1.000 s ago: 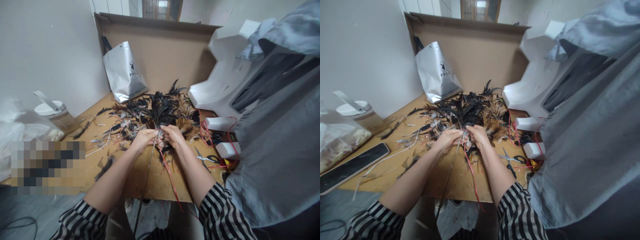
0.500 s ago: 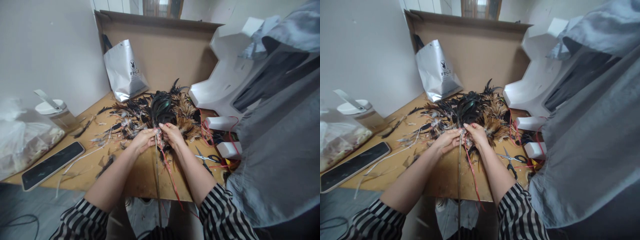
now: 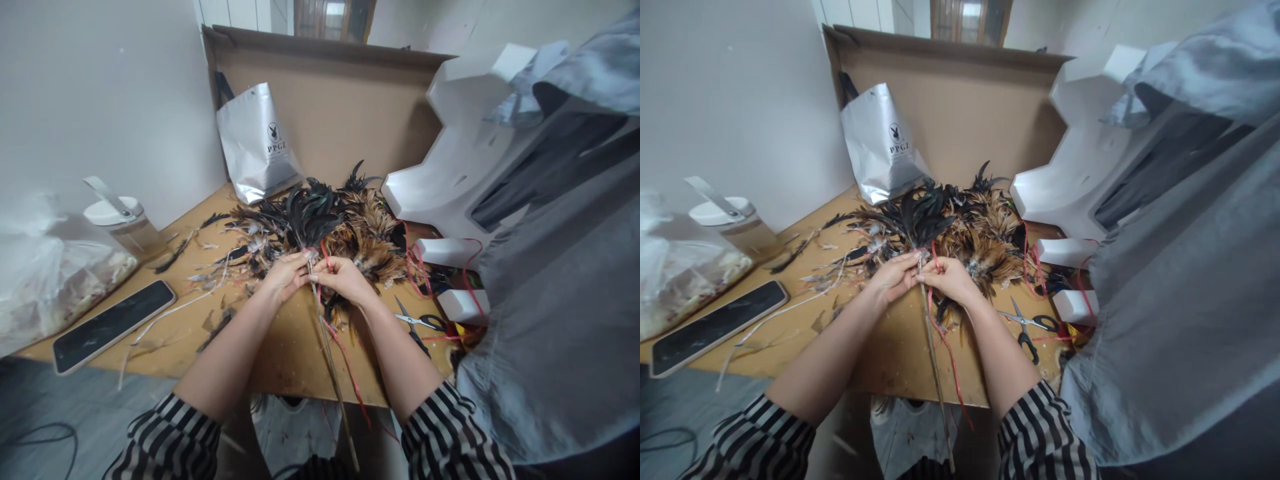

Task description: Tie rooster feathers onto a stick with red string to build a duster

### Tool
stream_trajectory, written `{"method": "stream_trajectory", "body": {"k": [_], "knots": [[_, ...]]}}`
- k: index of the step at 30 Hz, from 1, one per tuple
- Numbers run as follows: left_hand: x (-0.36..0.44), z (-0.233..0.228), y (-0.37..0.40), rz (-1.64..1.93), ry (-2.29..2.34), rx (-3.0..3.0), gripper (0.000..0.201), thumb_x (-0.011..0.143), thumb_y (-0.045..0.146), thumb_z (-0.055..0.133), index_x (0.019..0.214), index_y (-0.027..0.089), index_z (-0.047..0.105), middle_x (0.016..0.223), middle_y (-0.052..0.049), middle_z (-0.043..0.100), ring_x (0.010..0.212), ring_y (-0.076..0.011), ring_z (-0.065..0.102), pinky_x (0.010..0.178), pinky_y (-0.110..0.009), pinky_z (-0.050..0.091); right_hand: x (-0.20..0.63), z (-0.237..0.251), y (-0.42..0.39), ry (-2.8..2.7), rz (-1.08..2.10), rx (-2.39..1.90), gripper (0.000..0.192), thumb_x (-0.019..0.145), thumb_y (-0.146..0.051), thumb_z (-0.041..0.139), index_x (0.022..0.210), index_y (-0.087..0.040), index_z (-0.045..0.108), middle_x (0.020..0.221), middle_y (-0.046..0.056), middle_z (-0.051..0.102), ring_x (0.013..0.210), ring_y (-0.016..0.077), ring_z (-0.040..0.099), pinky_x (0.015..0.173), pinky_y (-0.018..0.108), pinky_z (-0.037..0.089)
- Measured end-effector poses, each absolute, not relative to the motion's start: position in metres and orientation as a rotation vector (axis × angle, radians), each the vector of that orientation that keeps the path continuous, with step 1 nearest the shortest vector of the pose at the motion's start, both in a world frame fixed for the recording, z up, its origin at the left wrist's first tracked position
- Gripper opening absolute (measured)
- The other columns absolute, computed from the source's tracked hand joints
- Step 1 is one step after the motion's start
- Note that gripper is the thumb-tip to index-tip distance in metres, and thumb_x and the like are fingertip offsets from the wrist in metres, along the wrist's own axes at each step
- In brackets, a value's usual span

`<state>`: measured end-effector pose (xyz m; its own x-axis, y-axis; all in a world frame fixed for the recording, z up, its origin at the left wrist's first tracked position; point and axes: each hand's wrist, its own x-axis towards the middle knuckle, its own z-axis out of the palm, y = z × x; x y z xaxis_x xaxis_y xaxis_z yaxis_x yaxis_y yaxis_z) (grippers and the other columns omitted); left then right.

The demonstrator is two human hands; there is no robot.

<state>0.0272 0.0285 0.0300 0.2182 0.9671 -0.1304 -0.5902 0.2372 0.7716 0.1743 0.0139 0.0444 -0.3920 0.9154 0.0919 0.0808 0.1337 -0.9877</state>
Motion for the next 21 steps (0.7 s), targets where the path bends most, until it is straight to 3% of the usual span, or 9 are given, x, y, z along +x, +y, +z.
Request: {"method": "stream_trajectory", "body": {"k": [6, 15, 21], "knots": [[0.028, 0.033, 0.027, 1.203, 0.735, 0.638, 0.008, 0.076, 0.013, 0.057, 0.080, 0.009, 0.063, 0.068, -0.007, 0.064, 0.059, -0.0127, 0.061, 0.059, -0.025, 0.052, 0.174, 0.040, 0.016, -1.670, 1.200, -0.990, 0.026, 0.062, -0.039, 0.069, 0.065, -0.015, 0.058, 0.050, -0.005, 0.047, 0.044, 0.0055, 0.036, 0.044, 0.019, 0.029], [0.038, 0.031, 0.020, 1.125, 0.768, 0.651, 0.006, 0.076, 0.013, 0.059, 0.077, 0.009, 0.063, 0.068, -0.006, 0.064, 0.061, -0.0109, 0.060, 0.063, -0.025, 0.051, 0.172, 0.030, 0.027, -1.414, 1.148, -1.080, 0.033, 0.053, -0.038, 0.075, 0.057, -0.016, 0.050, 0.048, -0.005, 0.049, 0.044, 0.0063, 0.039, 0.044, 0.019, 0.032], [0.036, 0.033, 0.021, 1.140, 0.746, 0.692, 0.008, 0.076, 0.014, 0.058, 0.074, 0.009, 0.063, 0.064, -0.006, 0.062, 0.058, -0.0102, 0.059, 0.060, -0.023, 0.051, 0.176, 0.034, 0.027, -1.263, 1.474, -0.910, 0.031, 0.059, -0.039, 0.072, 0.065, -0.016, 0.051, 0.048, -0.006, 0.045, 0.039, 0.0033, 0.029, 0.039, 0.018, 0.019]]}}
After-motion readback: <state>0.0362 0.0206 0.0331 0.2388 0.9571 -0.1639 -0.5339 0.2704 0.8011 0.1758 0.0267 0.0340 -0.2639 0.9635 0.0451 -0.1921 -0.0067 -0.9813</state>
